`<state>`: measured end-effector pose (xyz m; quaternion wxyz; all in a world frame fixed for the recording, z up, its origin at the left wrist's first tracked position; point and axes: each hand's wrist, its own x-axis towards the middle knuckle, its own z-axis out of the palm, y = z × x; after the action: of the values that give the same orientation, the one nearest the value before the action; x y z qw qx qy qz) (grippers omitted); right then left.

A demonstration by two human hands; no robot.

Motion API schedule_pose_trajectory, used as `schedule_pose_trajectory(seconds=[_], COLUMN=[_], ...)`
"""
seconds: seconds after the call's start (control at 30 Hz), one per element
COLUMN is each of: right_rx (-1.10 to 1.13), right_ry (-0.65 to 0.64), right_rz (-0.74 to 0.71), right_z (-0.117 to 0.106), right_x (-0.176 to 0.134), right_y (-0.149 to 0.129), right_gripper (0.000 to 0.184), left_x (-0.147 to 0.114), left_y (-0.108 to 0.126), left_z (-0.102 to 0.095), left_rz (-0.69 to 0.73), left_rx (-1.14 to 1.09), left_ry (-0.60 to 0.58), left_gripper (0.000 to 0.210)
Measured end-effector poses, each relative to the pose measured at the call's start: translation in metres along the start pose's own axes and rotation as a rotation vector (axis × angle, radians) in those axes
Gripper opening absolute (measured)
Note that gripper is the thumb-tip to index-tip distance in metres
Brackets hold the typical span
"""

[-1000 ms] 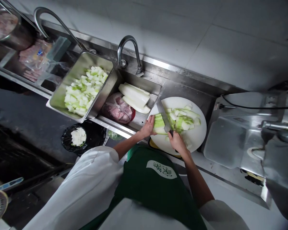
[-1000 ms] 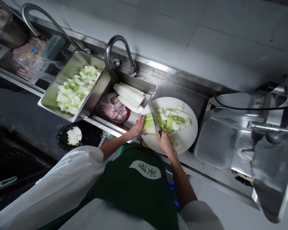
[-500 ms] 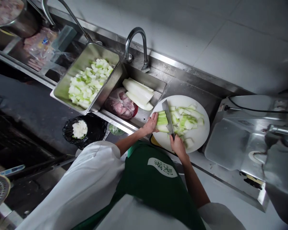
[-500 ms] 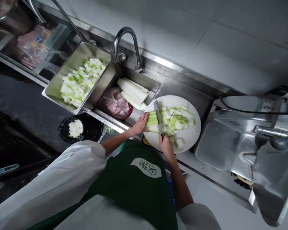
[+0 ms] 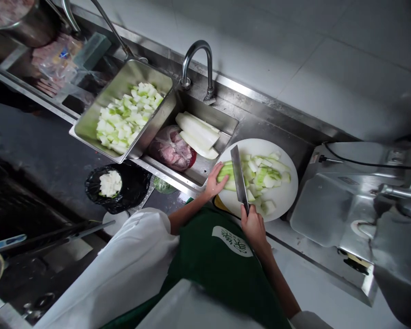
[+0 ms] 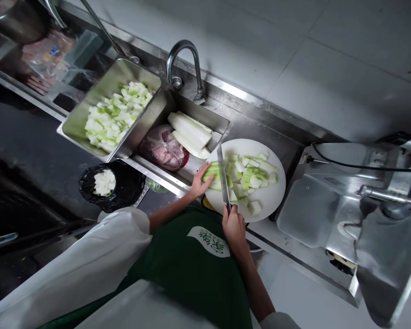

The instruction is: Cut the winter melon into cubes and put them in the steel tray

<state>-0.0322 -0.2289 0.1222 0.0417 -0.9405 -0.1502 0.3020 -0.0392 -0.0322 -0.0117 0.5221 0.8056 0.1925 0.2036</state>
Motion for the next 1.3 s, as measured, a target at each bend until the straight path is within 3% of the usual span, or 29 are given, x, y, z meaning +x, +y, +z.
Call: schedule_pose_trajectory(seconds=[0.27,0.53,0.67,0.8,0.93,1.07,1.3], right_rx=[0.036,0.033,0.069,0.081,0.072,0.043,-0.002], right_ry=[-0.11,-0.086,-0.046,-0.027,-0.02,-0.025,-0.024], right_rz=[0.057,0.063,0.037,0.011,0.002,0.038,0.054], right_z=[-0.011,0.037,0.048,0.046,0.042,0.036,0.006], right_x=[0.011,0.054,0.06,0.059,0.058,0.055,0.031], right_y=[-0.006,-0.013,-0.002,0.002,0.009,0.018,0.009], right_gripper=[0.033,0.034,0.038,0.037,0.038,0.038,0.036], left_x=[0.007,0.01,0.001,-0.012,-0.013,-0.01,-0.014], left_y=[-0.005,-0.007,-0.008,-0.01,-0.009,-0.004,-0.009], left_z=[0.014,0.012,0.007,0.01,0.028,0.042,0.041], left_rz=[-0.036,-0.035,-0.06,-0.078,-0.117,-0.115,-0.129], left_rx=[0.059,0.015,-0.01,0.015,0.048,0.007,-0.044], left_ry=[0.033,-0.007,-0.009,0.039,0.121,0.099,0.117], left_gripper=[0.048,0.045,0.05,0.058,0.055,0.055,0.057])
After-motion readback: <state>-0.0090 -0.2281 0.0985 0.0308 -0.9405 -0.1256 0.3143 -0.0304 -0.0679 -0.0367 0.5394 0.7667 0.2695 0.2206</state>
